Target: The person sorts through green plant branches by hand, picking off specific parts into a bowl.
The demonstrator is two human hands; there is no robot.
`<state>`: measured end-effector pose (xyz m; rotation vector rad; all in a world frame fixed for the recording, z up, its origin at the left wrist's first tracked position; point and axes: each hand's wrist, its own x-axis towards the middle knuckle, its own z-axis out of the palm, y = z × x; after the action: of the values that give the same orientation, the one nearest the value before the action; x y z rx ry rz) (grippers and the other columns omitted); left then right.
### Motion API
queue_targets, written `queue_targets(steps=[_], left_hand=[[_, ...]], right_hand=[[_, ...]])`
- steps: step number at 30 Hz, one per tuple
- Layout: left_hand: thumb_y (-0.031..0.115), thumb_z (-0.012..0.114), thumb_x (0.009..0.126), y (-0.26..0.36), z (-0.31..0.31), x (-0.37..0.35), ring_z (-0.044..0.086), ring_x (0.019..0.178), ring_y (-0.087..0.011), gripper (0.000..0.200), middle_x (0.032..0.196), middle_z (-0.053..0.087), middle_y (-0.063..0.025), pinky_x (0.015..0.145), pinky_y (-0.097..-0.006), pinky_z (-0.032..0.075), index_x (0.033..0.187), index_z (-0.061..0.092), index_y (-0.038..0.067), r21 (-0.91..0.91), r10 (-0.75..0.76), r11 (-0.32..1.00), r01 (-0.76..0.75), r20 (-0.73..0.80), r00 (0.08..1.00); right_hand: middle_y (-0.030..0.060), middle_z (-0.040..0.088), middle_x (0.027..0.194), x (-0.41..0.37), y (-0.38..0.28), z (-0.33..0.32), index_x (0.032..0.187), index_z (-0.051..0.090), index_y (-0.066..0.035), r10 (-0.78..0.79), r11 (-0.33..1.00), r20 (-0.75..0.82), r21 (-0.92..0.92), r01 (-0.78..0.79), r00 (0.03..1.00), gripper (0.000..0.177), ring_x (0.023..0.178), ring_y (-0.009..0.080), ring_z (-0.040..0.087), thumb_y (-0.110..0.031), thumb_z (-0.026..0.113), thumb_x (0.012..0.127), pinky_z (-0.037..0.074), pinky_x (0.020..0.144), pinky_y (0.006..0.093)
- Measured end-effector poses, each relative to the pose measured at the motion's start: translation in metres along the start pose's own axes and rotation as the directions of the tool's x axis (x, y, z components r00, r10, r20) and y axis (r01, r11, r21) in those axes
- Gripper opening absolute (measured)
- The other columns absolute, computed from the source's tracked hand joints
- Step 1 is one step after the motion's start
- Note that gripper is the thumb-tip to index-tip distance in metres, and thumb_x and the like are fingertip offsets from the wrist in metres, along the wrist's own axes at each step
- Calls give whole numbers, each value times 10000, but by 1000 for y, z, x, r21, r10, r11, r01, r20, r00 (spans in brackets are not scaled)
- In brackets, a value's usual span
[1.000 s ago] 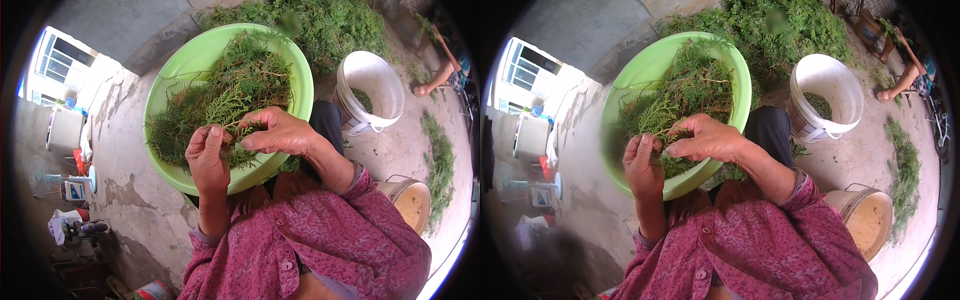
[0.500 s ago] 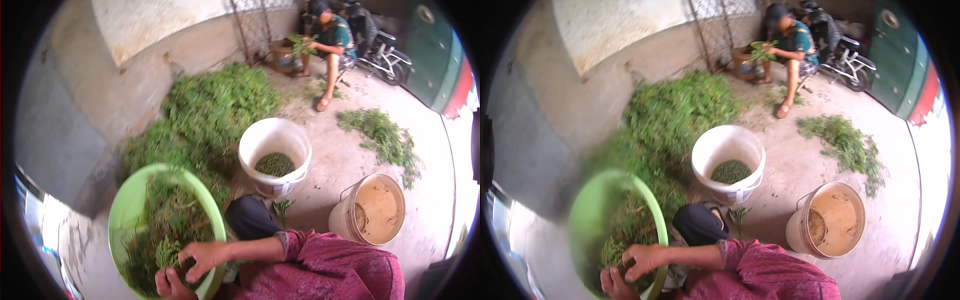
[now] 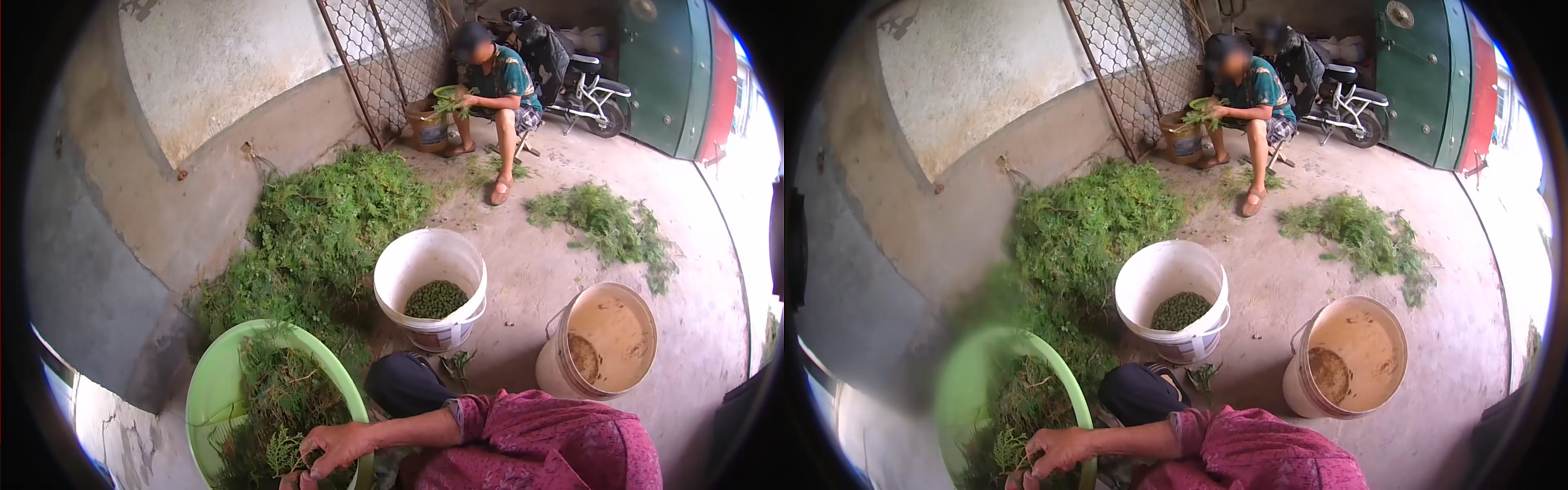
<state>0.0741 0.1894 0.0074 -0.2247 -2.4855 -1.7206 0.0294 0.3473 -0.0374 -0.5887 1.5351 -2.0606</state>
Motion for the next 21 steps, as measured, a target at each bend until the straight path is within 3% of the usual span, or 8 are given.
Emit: queue_targets(steps=[1,3,7,10,13,16,19,21], left_hand=[[80,529,833,2,-2,0,383,555,-107,165,598,455,-20,496,-280,324,699,523,-15,-1,2,1000,-2,2,1000],[83,530,826,7,-4,-1,380,541,-112,174,584,457,-30,489,-287,318,684,529,-17,30,50,998,-52,64,997],[84,531,820,7,-4,-1,379,529,-119,194,572,446,-45,484,-295,317,659,506,-22,141,153,978,-152,10,988],[83,541,814,6,-5,0,374,527,-122,194,570,436,-56,486,-298,316,656,502,-24,152,176,973,-174,-3,984],[91,541,821,-6,-13,-1,379,533,-117,195,563,437,-38,483,-291,305,661,519,-18,101,140,984,-145,59,988],[102,545,831,-9,-14,-2,380,525,-107,219,555,452,-21,474,-281,293,641,527,-5,-115,84,991,-64,180,980],[114,547,838,0,-7,-4,372,516,-94,260,541,445,-3,467,-279,281,605,494,10,-28,39,999,-38,64,997],[125,551,835,7,-9,-4,362,510,-89,277,532,433,-5,467,-283,278,592,475,16,-105,-28,994,27,-12,1000]], right_hand=[[-50,450,572,0,1,0,889,534,-23,-1,1000,-3,-1,1,1000,285,467,39,409,-243,649,750,312,418,205],[-3,497,634,1,4,0,1098,508,37,10,998,-34,-64,-12,999,555,513,85,449,-310,681,701,368,443,235],[11,516,673,0,8,4,1219,418,61,26,990,-138,-131,-44,990,686,538,96,466,-317,682,712,383,459,239],[7,517,636,-1,6,4,1111,515,34,-30,988,-153,-157,6,988,552,510,89,459,-322,677,722,370,445,233],[2,514,594,1,3,-1,957,589,-4,-13,988,-3,-153,12,1000,366,466,78,438,-292,659,741,337,414,220],[-43,487,604,0,4,0,833,568,-42,-32,994,56,103,26,998,220,486,37,433,-253,621,805,333,417,211],[0,490,572,-4,-5,6,768,563,-38,-116,993,-20,-32,116,993,167,409,51,381,-199,604,783,266,354,201],[17,447,572,-4,-8,4,653,520,-80,-121,887,-46,-453,87,992,353,485,134,393,-380,658,777,331,487,322]])
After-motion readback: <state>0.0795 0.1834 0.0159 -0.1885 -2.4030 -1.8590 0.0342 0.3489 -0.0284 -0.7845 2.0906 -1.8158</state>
